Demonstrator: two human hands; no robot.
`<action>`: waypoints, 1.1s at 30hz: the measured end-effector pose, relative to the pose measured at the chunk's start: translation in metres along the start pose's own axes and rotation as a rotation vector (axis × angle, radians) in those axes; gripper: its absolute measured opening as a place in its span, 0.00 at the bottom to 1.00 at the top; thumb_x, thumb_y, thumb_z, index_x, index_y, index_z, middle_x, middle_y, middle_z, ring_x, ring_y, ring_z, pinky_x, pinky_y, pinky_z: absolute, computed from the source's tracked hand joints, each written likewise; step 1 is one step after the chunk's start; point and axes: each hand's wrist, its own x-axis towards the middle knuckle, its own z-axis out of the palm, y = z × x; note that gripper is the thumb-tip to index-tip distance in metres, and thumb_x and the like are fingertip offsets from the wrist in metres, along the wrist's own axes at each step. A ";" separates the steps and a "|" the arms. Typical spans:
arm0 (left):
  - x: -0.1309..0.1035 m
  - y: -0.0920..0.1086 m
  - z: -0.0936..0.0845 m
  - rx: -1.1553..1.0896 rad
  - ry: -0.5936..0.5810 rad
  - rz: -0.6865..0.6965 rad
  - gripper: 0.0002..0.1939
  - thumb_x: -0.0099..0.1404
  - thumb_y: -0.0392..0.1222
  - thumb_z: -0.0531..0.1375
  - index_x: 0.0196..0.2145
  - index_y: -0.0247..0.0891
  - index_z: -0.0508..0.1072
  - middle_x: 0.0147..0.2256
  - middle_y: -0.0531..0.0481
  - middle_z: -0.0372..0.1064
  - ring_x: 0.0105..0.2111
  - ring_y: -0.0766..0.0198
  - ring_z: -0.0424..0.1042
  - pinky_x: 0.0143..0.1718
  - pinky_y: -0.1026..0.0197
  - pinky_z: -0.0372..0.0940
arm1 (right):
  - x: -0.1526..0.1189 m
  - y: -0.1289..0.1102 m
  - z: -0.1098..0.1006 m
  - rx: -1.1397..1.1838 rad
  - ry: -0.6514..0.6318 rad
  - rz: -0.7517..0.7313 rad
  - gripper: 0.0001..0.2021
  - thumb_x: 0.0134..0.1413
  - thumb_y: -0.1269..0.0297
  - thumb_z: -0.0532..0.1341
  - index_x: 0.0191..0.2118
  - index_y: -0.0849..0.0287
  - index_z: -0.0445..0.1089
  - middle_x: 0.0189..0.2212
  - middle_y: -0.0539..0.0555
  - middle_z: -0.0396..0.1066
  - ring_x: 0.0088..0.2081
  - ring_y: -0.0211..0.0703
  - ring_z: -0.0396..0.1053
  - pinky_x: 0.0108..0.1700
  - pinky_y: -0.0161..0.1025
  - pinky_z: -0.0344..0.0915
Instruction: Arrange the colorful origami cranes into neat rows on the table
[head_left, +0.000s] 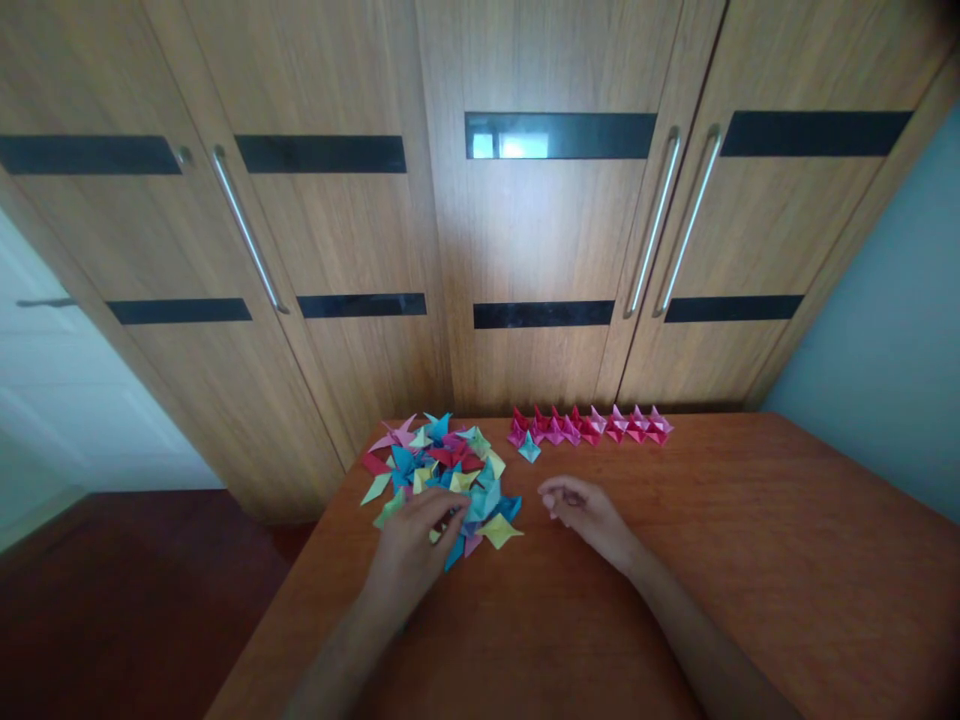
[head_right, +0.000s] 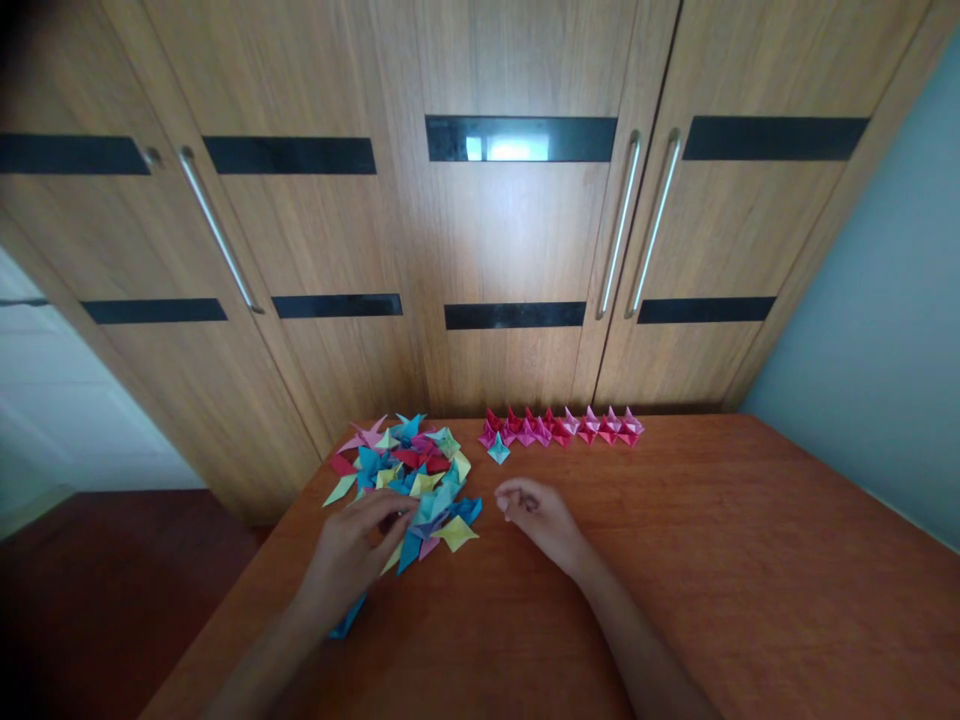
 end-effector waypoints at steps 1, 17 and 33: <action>0.004 0.006 0.007 -0.020 -0.021 0.014 0.07 0.64 0.37 0.54 0.34 0.40 0.73 0.32 0.51 0.72 0.32 0.65 0.72 0.35 0.65 0.66 | -0.001 -0.004 0.003 0.037 -0.023 0.004 0.15 0.50 0.52 0.60 0.38 0.58 0.70 0.24 0.48 0.65 0.26 0.35 0.63 0.27 0.32 0.57; 0.021 0.034 0.055 -0.259 -0.220 -0.069 0.10 0.61 0.34 0.57 0.39 0.41 0.73 0.32 0.52 0.73 0.30 0.67 0.71 0.34 0.66 0.65 | 0.000 -0.007 -0.010 0.159 -0.008 0.100 0.17 0.45 0.48 0.62 0.30 0.60 0.70 0.19 0.46 0.59 0.22 0.32 0.53 0.24 0.31 0.53; 0.084 0.038 0.103 0.130 -0.416 0.039 0.11 0.63 0.33 0.53 0.38 0.39 0.75 0.38 0.47 0.73 0.40 0.61 0.71 0.44 0.61 0.63 | 0.015 0.040 -0.047 -0.332 0.353 0.043 0.14 0.51 0.57 0.53 0.36 0.59 0.71 0.23 0.51 0.69 0.26 0.40 0.65 0.30 0.36 0.62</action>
